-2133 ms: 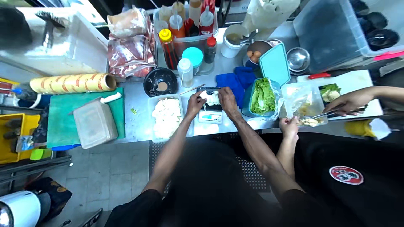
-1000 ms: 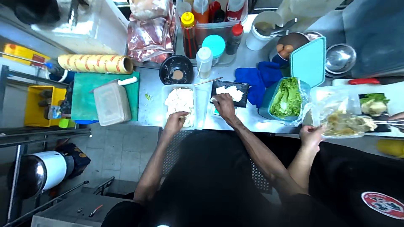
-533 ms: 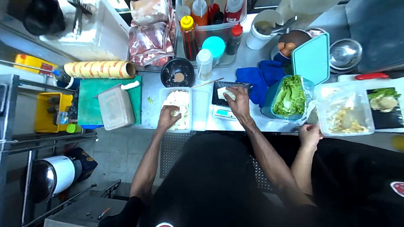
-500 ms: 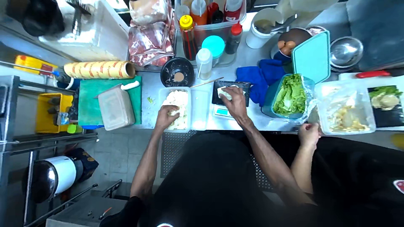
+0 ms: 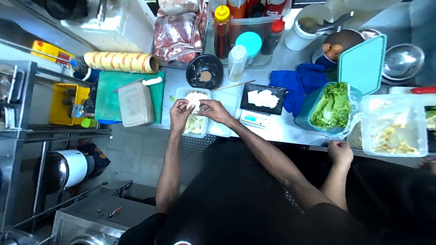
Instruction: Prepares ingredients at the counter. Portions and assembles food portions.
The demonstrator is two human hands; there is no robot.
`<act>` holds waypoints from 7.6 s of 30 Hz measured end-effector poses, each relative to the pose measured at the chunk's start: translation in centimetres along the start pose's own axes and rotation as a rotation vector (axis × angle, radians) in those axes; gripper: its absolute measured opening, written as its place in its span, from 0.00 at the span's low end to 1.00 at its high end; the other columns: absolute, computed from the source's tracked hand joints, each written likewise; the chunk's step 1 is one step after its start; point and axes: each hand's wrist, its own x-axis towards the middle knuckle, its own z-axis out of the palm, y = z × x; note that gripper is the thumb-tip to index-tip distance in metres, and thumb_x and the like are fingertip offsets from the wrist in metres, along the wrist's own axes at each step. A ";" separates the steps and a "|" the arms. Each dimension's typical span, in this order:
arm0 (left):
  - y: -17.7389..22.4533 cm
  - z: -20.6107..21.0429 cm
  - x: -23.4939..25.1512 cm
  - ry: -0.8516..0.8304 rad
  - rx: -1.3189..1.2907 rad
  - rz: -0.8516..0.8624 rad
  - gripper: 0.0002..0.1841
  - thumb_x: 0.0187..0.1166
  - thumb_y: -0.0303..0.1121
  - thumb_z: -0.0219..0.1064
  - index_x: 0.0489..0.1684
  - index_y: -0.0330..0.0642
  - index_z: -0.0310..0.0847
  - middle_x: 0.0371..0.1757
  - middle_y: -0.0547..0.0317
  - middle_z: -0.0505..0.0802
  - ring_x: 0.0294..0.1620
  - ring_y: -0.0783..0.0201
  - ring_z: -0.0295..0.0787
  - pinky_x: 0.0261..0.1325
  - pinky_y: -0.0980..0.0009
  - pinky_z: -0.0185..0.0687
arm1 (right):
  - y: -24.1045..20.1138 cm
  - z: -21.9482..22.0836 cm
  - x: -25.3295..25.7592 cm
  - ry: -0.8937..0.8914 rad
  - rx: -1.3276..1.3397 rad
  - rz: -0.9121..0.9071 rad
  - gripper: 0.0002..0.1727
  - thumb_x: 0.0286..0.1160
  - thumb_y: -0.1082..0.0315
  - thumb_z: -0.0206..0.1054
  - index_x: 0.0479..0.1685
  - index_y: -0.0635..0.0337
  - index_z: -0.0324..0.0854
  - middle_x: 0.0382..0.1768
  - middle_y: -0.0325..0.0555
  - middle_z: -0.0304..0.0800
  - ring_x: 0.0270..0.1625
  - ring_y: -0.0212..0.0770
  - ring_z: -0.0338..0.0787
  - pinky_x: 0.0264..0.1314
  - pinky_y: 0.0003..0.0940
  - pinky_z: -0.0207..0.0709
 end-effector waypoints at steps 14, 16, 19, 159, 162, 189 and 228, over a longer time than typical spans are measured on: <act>-2.6 21.1 6.7 -0.390 0.111 -0.359 0.18 0.83 0.36 0.71 0.62 0.32 0.79 0.49 0.42 0.94 0.40 0.52 0.96 0.43 0.53 0.95 | 8.0 -13.9 -11.9 0.625 0.111 0.336 0.22 0.74 0.60 0.77 0.59 0.67 0.87 0.40 0.52 0.92 0.32 0.38 0.89 0.41 0.39 0.88; -3.9 23.6 7.6 -0.407 0.160 -0.343 0.17 0.83 0.34 0.70 0.61 0.31 0.79 0.47 0.42 0.94 0.38 0.53 0.97 0.43 0.54 0.96 | 10.3 -15.6 -12.8 0.696 -0.001 0.345 0.18 0.75 0.60 0.76 0.56 0.64 0.89 0.38 0.52 0.92 0.31 0.40 0.88 0.40 0.42 0.87; -5.0 25.0 8.6 -0.433 0.246 -0.318 0.18 0.82 0.35 0.71 0.62 0.33 0.80 0.48 0.41 0.93 0.39 0.53 0.97 0.45 0.53 0.96 | 12.2 -17.5 -13.6 0.728 -0.066 0.318 0.14 0.77 0.60 0.74 0.54 0.59 0.91 0.34 0.50 0.91 0.29 0.40 0.86 0.37 0.42 0.85; -4.0 -3.8 -1.9 0.259 0.313 -0.427 0.09 0.81 0.34 0.73 0.50 0.41 0.87 0.44 0.53 0.92 0.22 0.63 0.86 0.23 0.69 0.85 | 2.6 1.5 0.7 0.240 0.545 0.274 0.17 0.81 0.68 0.70 0.64 0.67 0.85 0.51 0.53 0.93 0.44 0.40 0.92 0.49 0.38 0.88; -4.4 -3.3 -1.6 0.219 0.406 -0.409 0.14 0.79 0.36 0.74 0.59 0.43 0.85 0.43 0.53 0.93 0.19 0.64 0.85 0.22 0.68 0.85 | 2.7 0.7 0.4 0.256 0.459 0.202 0.15 0.79 0.69 0.72 0.60 0.65 0.88 0.55 0.53 0.93 0.48 0.42 0.95 0.56 0.41 0.91; -4.4 -1.6 -0.2 0.070 0.961 -0.087 0.22 0.91 0.46 0.57 0.63 0.36 0.85 0.63 0.39 0.90 0.62 0.44 0.88 0.68 0.47 0.82 | 13.0 -14.5 -7.1 0.453 -0.910 0.005 0.15 0.83 0.67 0.60 0.56 0.63 0.90 0.65 0.55 0.88 0.75 0.59 0.80 0.80 0.53 0.72; 1.5 -4.1 -1.9 0.020 0.202 -0.053 0.16 0.69 0.23 0.77 0.55 0.42 0.87 0.46 0.59 0.95 0.39 0.69 0.92 0.46 0.70 0.91 | -0.7 2.6 2.0 -0.127 0.125 -0.015 0.19 0.92 0.64 0.51 0.47 0.67 0.86 0.23 0.45 0.88 0.22 0.36 0.86 0.32 0.35 0.83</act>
